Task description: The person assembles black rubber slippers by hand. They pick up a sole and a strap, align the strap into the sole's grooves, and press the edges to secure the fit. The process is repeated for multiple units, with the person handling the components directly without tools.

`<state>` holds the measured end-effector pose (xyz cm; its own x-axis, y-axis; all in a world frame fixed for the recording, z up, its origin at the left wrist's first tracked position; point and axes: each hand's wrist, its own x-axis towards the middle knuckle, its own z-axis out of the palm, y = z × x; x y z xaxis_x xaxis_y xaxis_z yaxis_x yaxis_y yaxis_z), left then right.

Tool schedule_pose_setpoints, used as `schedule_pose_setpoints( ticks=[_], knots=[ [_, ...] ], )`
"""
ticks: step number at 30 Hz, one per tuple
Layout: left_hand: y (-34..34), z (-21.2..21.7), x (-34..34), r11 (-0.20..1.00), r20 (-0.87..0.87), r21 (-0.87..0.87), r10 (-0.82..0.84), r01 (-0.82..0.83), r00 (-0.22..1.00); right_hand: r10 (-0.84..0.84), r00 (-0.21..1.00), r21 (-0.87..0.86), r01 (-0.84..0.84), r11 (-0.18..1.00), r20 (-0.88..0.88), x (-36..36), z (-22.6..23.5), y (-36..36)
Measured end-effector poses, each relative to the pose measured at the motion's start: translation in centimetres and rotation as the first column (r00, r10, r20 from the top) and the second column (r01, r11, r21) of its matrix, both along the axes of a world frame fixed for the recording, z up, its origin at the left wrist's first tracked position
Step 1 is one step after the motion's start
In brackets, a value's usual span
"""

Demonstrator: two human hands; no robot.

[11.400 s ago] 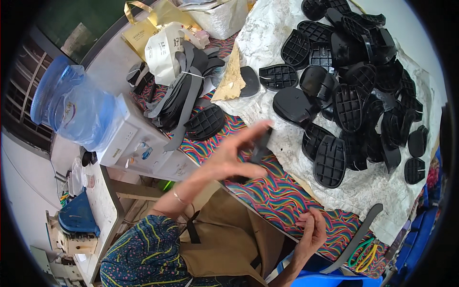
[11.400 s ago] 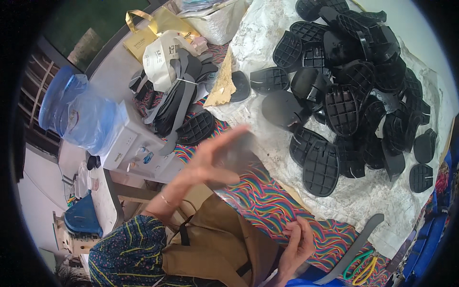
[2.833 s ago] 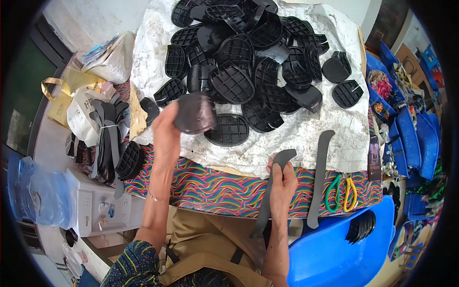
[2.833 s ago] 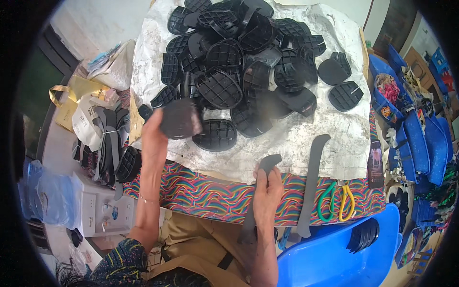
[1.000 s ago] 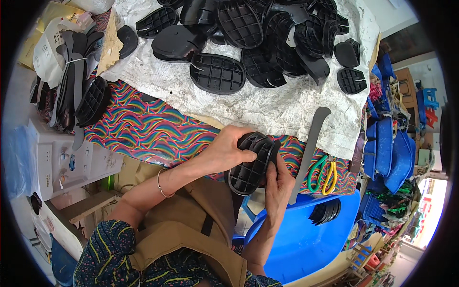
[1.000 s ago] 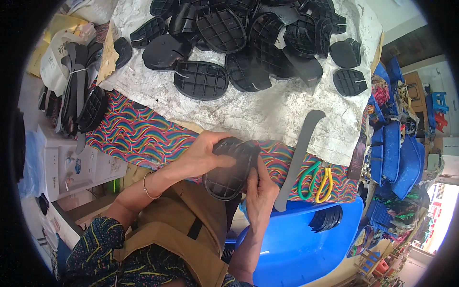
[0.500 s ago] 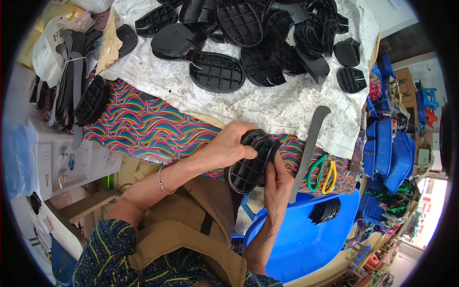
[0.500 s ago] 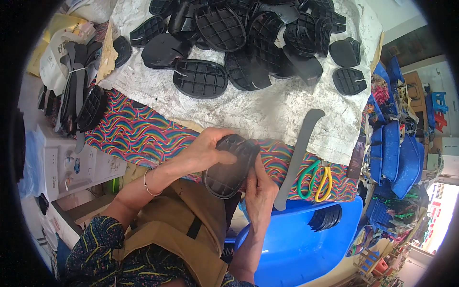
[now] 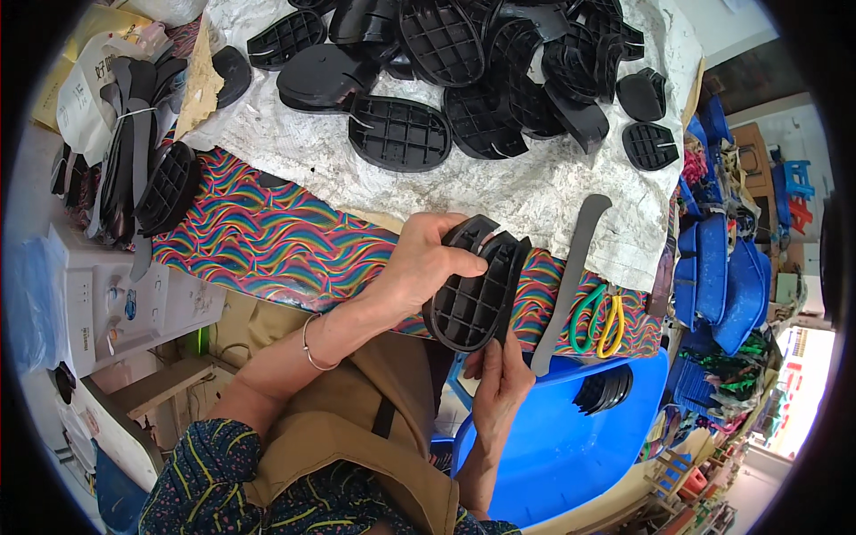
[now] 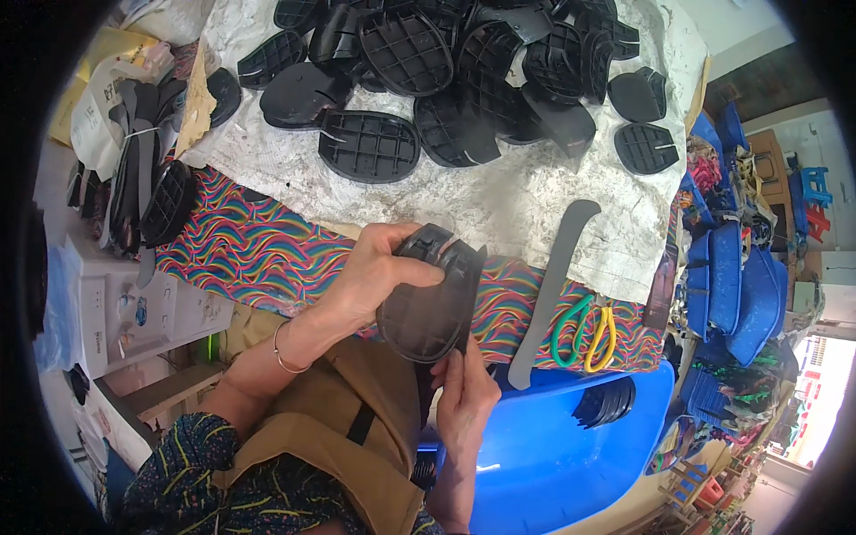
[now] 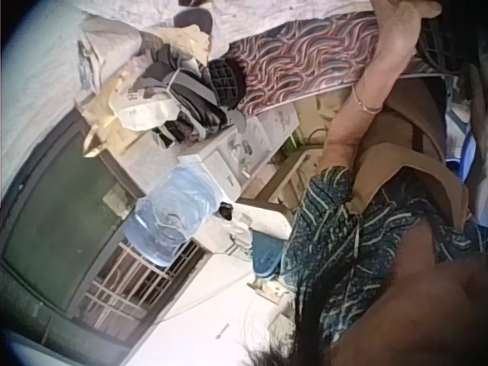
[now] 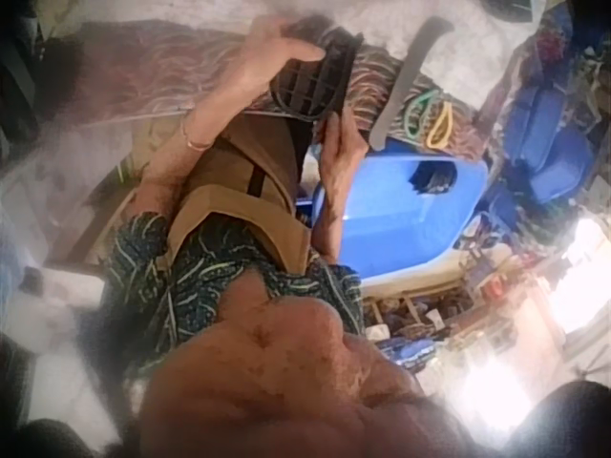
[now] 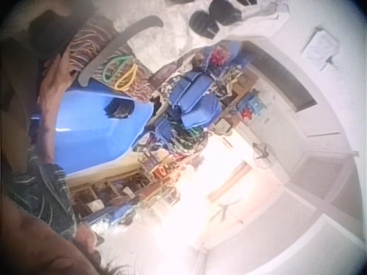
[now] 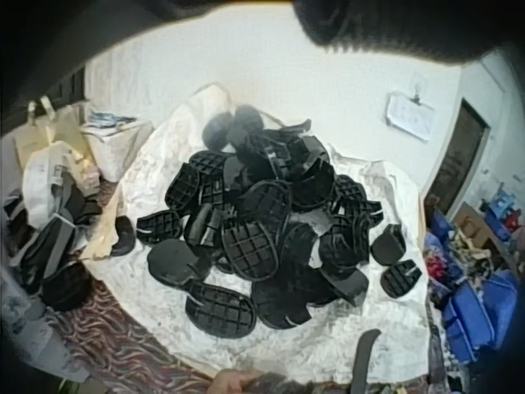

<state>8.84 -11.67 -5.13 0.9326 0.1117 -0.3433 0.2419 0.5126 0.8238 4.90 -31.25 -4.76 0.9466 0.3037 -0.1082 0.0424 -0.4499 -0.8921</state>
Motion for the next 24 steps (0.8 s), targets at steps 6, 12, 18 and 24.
schedule_pose_setpoints(
  ticks=[6, 12, 18, 24],
  knots=[
    [-0.7, 1.2, 0.0, 0.995, 0.003, -0.066, 0.069, -0.069, 0.998, -0.095, 0.992, 0.047, 0.099, 0.994, -0.079, -1.0, 0.6, 0.1],
    [-0.6, 2.4, -0.7, 0.998, 0.016, -0.052, 0.045, -0.045, 0.999, -0.098, 0.878, -0.2, 0.214, 0.956, 0.469, 0.9, -1.5, -1.6],
    [-1.2, 2.9, -0.6, 0.992, 0.04, -0.003, 0.129, -0.129, 0.991, -0.121, 0.955, -0.084, 0.149, 0.985, 0.269, -0.6, -0.7, -0.7],
    [-1.5, 2.1, -0.6, 0.991, 0.026, -0.017, 0.132, -0.132, 0.991, -0.185, 0.979, 0.192, 0.2, 0.961, -0.09, -1.7, 0.4, 0.3]
  ],
)
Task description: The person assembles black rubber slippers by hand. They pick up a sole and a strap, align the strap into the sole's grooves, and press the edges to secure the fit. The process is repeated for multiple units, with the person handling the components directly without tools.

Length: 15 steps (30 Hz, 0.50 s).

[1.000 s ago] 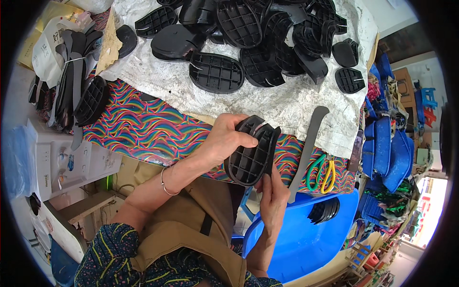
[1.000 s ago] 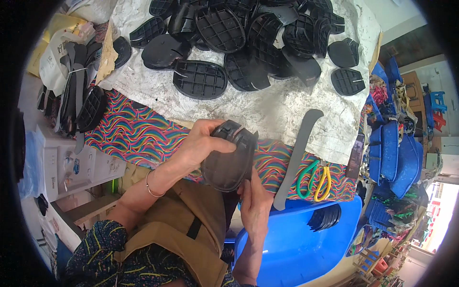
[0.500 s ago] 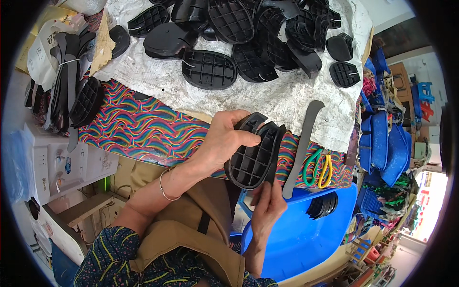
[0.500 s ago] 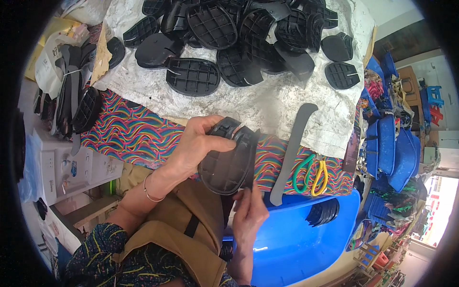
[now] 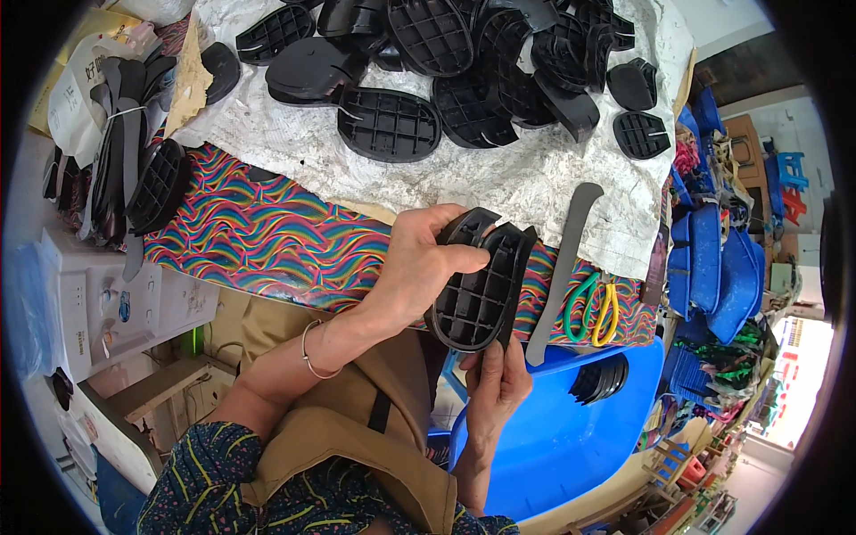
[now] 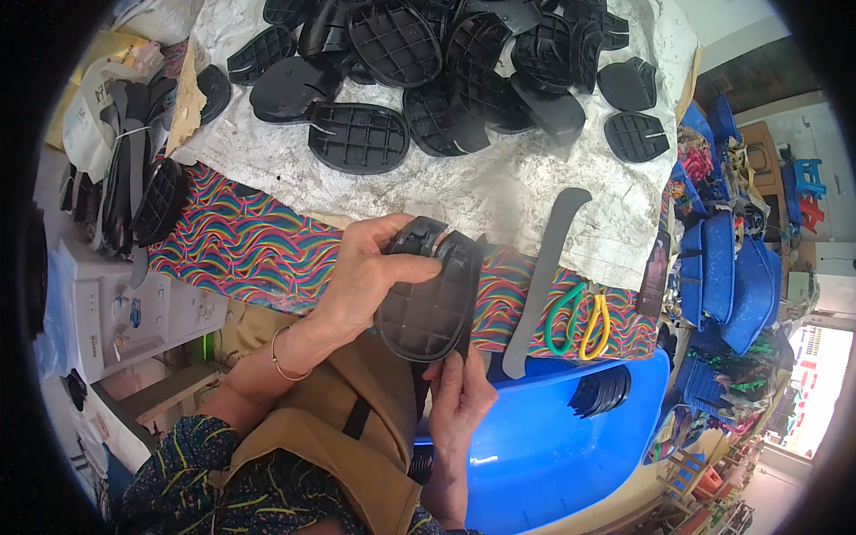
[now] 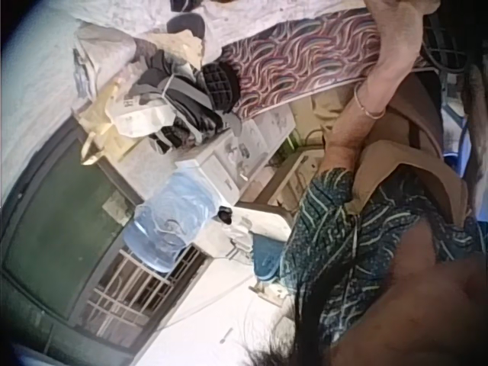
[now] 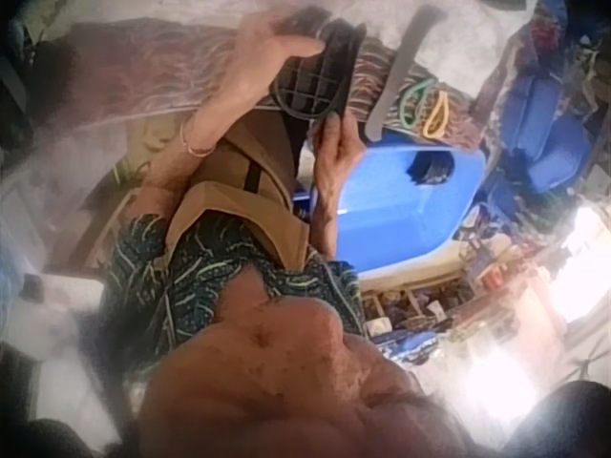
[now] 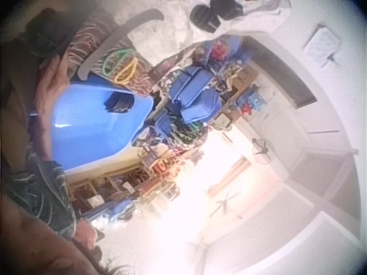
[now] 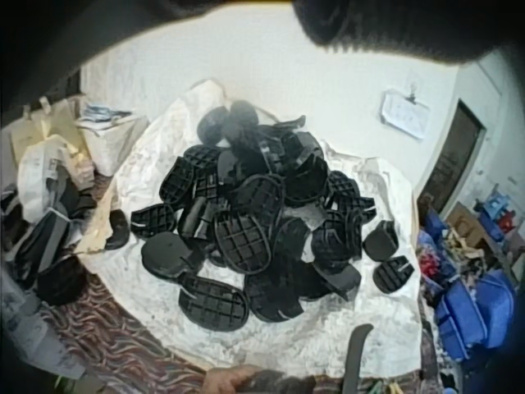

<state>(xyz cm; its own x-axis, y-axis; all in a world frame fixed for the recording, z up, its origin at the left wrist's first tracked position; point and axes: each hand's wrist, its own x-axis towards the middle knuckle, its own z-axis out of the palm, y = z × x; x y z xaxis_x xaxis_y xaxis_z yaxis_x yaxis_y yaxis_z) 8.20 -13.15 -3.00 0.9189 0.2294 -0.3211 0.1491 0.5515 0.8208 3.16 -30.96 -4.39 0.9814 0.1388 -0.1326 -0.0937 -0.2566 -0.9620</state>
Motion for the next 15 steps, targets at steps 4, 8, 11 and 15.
schedule_pose_setpoints(
  ticks=[4, 8, 11, 15],
  knots=[
    [-0.2, 0.0, 0.1, 1.0, -0.016, -0.003, 0.011, -0.011, 1.0, 0.011, 0.999, 0.019, -0.01, 1.0, -0.03, -0.1, 0.2, 0.1],
    [-0.6, -0.1, -0.2, 0.995, 0.005, 0.09, 0.032, -0.033, 0.999, 0.014, 0.994, 0.06, -0.007, 0.998, -0.11, -0.2, 1.0, 0.3],
    [-0.7, 0.0, -0.4, 0.985, 0.029, 0.166, 0.043, -0.047, 0.999, 0.021, 0.989, 0.105, -0.006, 0.994, -0.148, -0.1, 1.1, 0.2],
    [-1.2, -0.1, -0.6, 0.954, 0.086, 0.28, 0.088, -0.109, 0.992, 0.025, 0.983, 0.171, 0.007, 0.985, -0.183, 0.2, 1.2, 0.1]
  ],
)
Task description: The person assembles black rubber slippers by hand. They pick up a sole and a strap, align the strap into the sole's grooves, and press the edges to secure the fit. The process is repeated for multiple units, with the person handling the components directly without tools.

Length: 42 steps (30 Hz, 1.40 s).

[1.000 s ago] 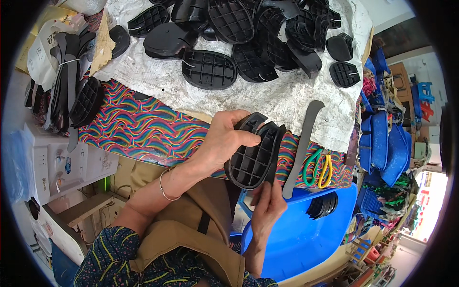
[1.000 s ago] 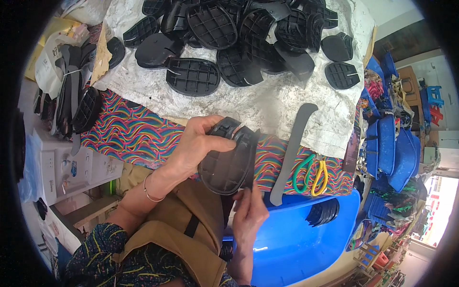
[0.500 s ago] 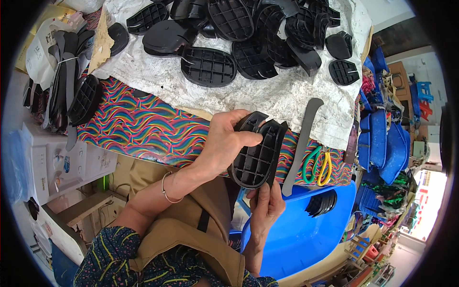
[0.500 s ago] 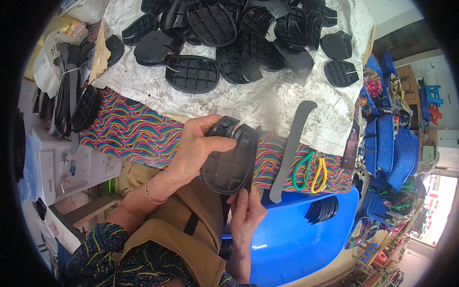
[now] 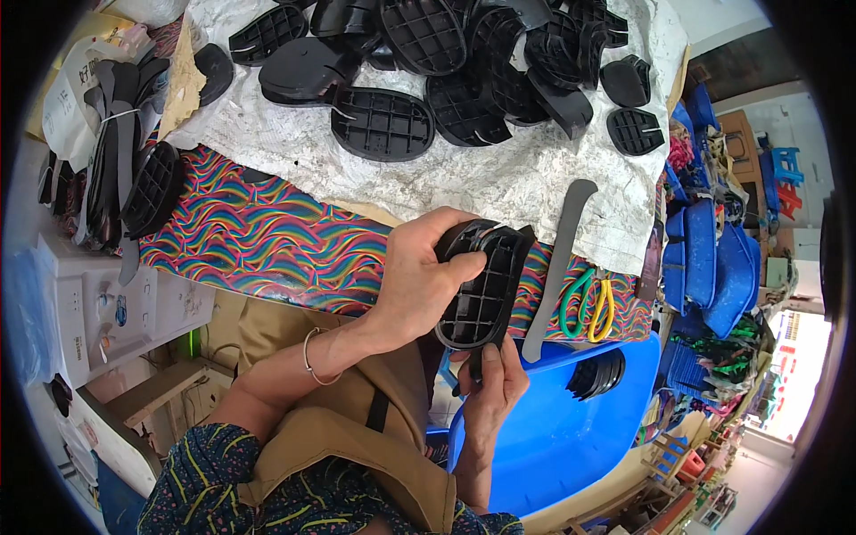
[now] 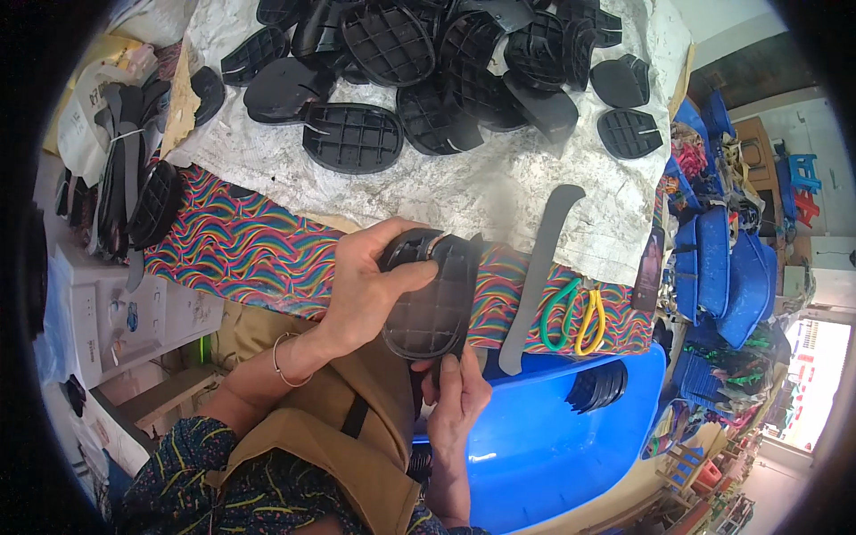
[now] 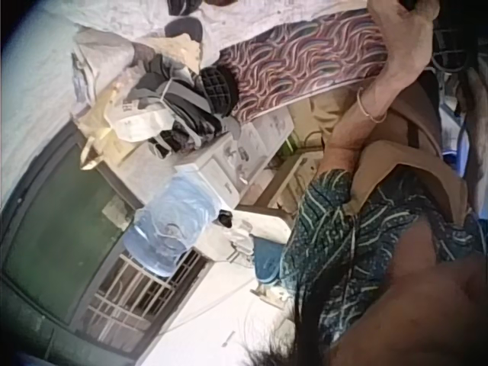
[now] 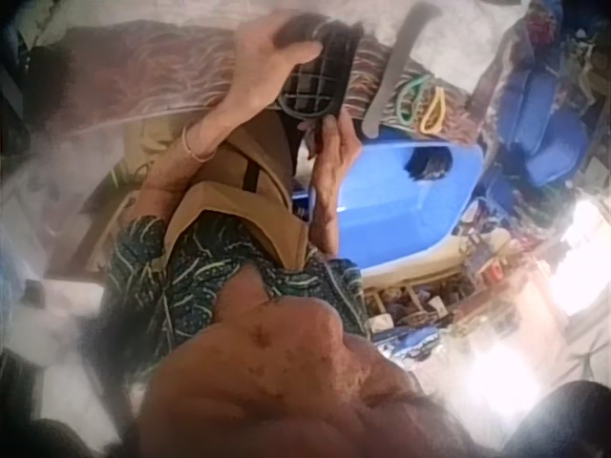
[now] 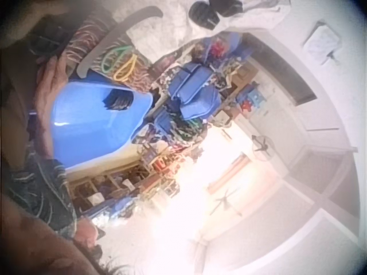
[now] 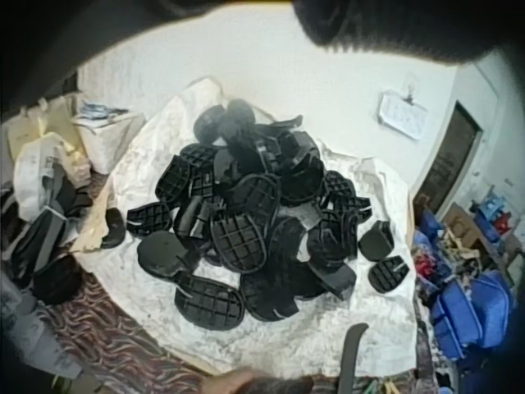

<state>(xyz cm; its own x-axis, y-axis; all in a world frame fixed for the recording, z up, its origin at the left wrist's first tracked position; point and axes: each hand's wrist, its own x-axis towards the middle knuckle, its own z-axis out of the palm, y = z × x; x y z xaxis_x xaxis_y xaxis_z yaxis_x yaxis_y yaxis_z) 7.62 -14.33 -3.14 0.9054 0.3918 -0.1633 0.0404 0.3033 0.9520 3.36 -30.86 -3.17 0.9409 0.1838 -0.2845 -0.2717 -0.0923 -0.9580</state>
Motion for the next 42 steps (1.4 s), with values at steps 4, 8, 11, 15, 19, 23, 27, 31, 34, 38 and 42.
schedule_pose_setpoints(
  ticks=[4, 8, 11, 15, 19, 23, 27, 31, 34, 38, 42],
  knots=[
    [-0.6, 0.5, -0.2, 0.99, 0.055, 0.136, 0.031, -0.038, 0.998, -0.025, 0.997, -0.006, 0.025, 1.0, 0.072, -0.1, -0.5, -0.3],
    [-2.0, 0.0, -1.6, 0.974, 0.113, 0.194, 0.096, -0.117, 0.989, -0.177, 0.984, 0.063, 0.177, 0.982, -0.004, 0.2, -0.1, 0.2],
    [-2.8, -0.6, -3.7, 0.975, 0.195, 0.179, 0.095, -0.13, 0.976, -0.087, 0.996, -0.025, 0.088, 0.996, 0.016, 1.1, 0.5, -0.8],
    [-0.5, -1.3, -6.1, 0.967, 0.211, -0.029, -0.241, 0.252, 0.947, 0.098, 0.983, -0.225, -0.062, 0.972, 0.155, 2.1, 1.0, -4.1],
    [4.7, 0.2, -6.8, 0.86, 0.119, -0.006, -0.505, 0.51, 0.855, 0.32, 0.908, -0.376, -0.207, 0.903, 0.27, 3.2, 2.9, -5.6],
    [7.7, 0.9, -6.6, 0.831, -0.186, 0.219, -0.48, 0.512, 0.858, 0.503, 0.744, -0.433, -0.316, 0.844, 0.439, 3.2, 2.5, -4.4],
    [7.4, 3.7, -4.5, 0.772, -0.236, 0.402, -0.433, 0.493, 0.87, 0.609, 0.613, -0.584, -0.279, 0.762, 0.502, 3.9, 3.2, -3.7],
    [6.9, 5.3, -3.5, 0.848, -0.096, 0.428, -0.3, 0.312, 0.949, 0.604, 0.593, -0.565, -0.283, 0.775, 0.532, 4.3, 4.5, -3.3],
    [6.9, 5.3, -3.5, 0.873, -0.064, 0.417, -0.247, 0.251, 0.967, 0.559, 0.576, -0.542, -0.225, 0.81, 0.596, 4.5, 5.1, -3.1],
    [6.7, 5.3, -3.5, 0.868, -0.01, 0.476, -0.153, 0.139, 0.988, 0.546, 0.53, -0.575, -0.13, 0.808, 0.648, 4.7, 5.2, -3.1],
    [11.8, 5.2, -2.2, 0.915, 0.114, 0.388, 0.074, -0.113, 0.991, 0.518, 0.592, -0.567, -0.122, 0.814, 0.617, 5.1, 5.0, -5.1]
  ],
)
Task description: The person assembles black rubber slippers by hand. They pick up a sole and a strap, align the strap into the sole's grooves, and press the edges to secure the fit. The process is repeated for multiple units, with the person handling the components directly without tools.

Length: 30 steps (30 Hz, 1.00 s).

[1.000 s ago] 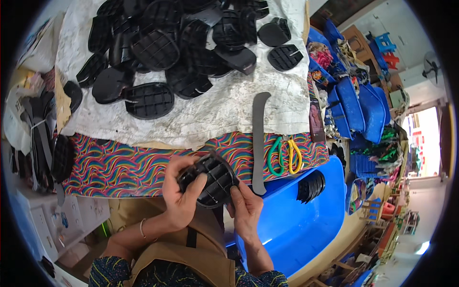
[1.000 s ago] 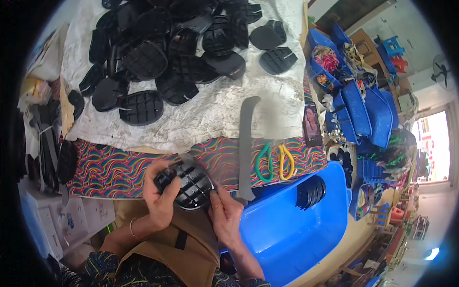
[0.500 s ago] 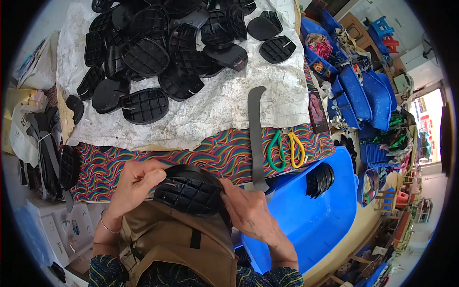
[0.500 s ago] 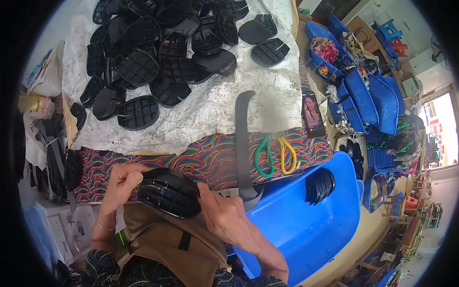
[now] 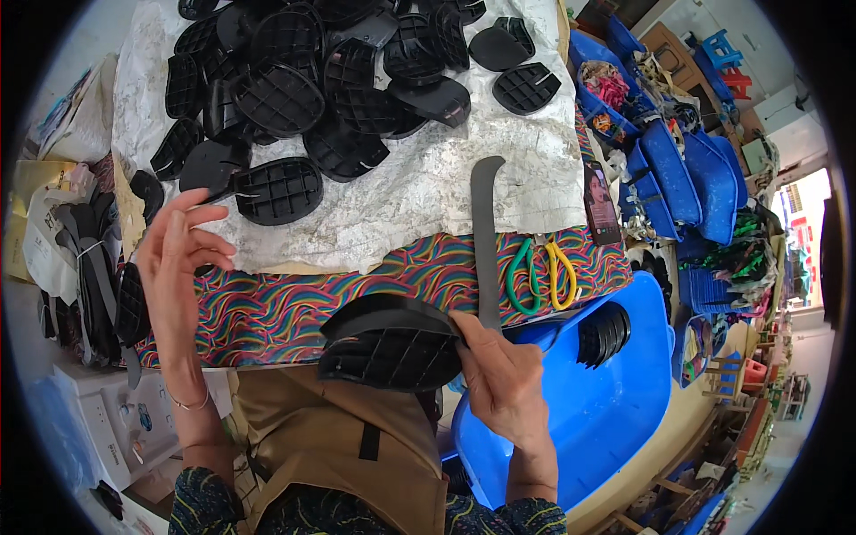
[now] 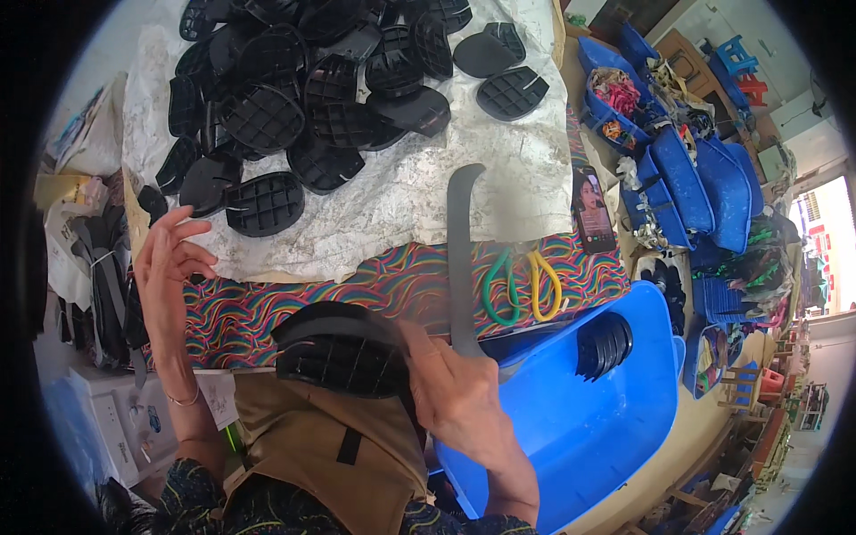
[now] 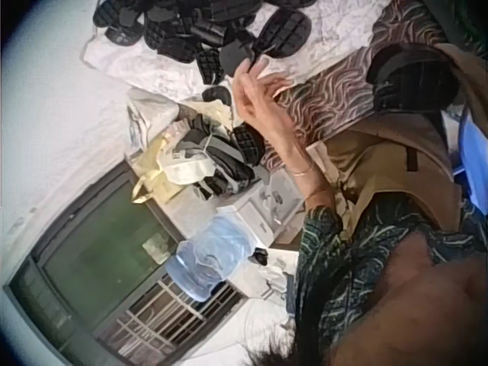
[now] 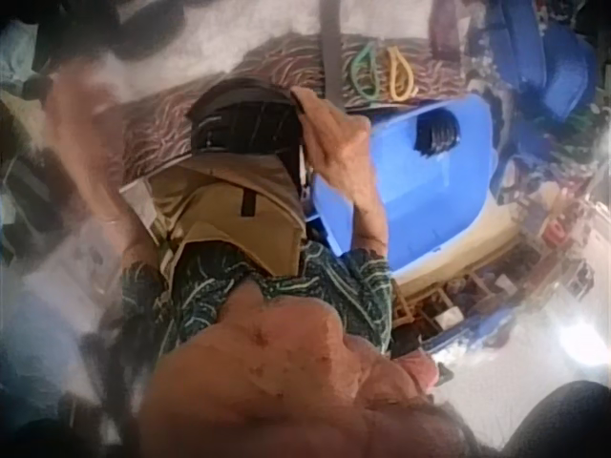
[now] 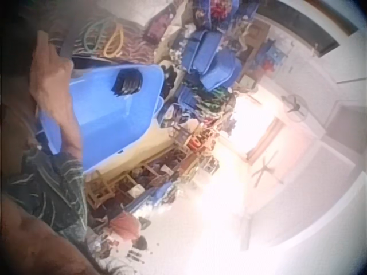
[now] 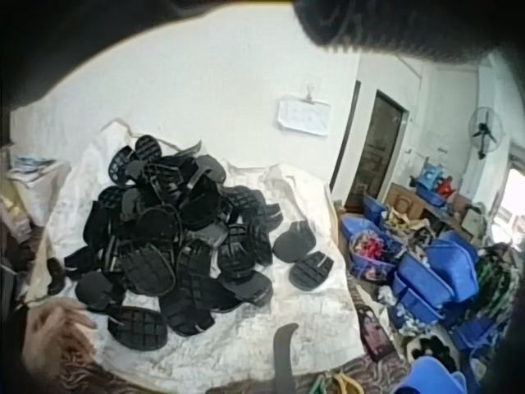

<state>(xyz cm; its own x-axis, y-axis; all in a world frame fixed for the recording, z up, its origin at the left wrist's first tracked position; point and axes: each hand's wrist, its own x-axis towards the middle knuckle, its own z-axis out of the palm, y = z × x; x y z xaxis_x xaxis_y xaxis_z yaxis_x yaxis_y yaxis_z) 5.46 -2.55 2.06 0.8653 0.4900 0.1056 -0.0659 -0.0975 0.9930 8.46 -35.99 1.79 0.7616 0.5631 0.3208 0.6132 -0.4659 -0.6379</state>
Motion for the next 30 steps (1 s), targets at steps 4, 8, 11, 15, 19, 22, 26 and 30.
schedule_pose_setpoints(
  ticks=[4, 8, 11, 15, 19, 22, 26, 30],
  knots=[
    [-2.5, 0.1, 0.7, 0.735, -0.214, -0.124, -0.676, 0.667, 0.705, 0.182, 0.982, -0.131, -0.174, 0.976, 0.055, 0.3, -0.1, 2.2],
    [-6.3, -0.5, 3.8, 0.136, -0.394, 0.032, -0.909, 0.99, 0.137, 0.312, 0.946, -0.212, -0.29, 0.933, 0.081, 0.2, -0.6, 4.6],
    [-7.1, -1.8, 3.5, 0.158, -0.477, 0.034, -0.865, 0.987, 0.155, 0.33, 0.944, -0.221, -0.317, 0.923, 0.027, 0.2, -1.3, 4.3],
    [-7.4, -1.5, 1.2, 0.334, -0.49, 0.173, -0.787, 0.926, 0.376, 0.245, 0.915, -0.094, -0.288, 0.953, -0.319, 0.6, 0.0, 2.9],
    [-7.4, -1.1, 0.5, 0.289, -0.498, 0.373, -0.74, 0.882, 0.453, 0.214, 0.682, 0.054, -0.248, 0.967, -0.699, 1.4, -0.9, 0.0],
    [-7.4, -1.2, 0.2, 0.238, -0.457, 0.49, -0.749, 0.839, 0.48, 0.344, 0.313, 0.265, -0.27, 0.926, -0.885, 1.7, -2.9, -1.0],
    [-7.5, -0.6, 0.3, 0.178, -0.462, 0.532, -0.758, 0.828, 0.46, 0.344, 0.202, 0.331, -0.096, 0.939, -0.917, 1.3, -2.9, -1.3],
    [-7.9, -1.0, -0.4, 0.185, -0.491, 0.463, -0.76, 0.867, 0.425, 0.133, 0.388, 0.124, -0.048, 0.991, -0.912, 3.0, 0.3, -2.1]
  ],
)
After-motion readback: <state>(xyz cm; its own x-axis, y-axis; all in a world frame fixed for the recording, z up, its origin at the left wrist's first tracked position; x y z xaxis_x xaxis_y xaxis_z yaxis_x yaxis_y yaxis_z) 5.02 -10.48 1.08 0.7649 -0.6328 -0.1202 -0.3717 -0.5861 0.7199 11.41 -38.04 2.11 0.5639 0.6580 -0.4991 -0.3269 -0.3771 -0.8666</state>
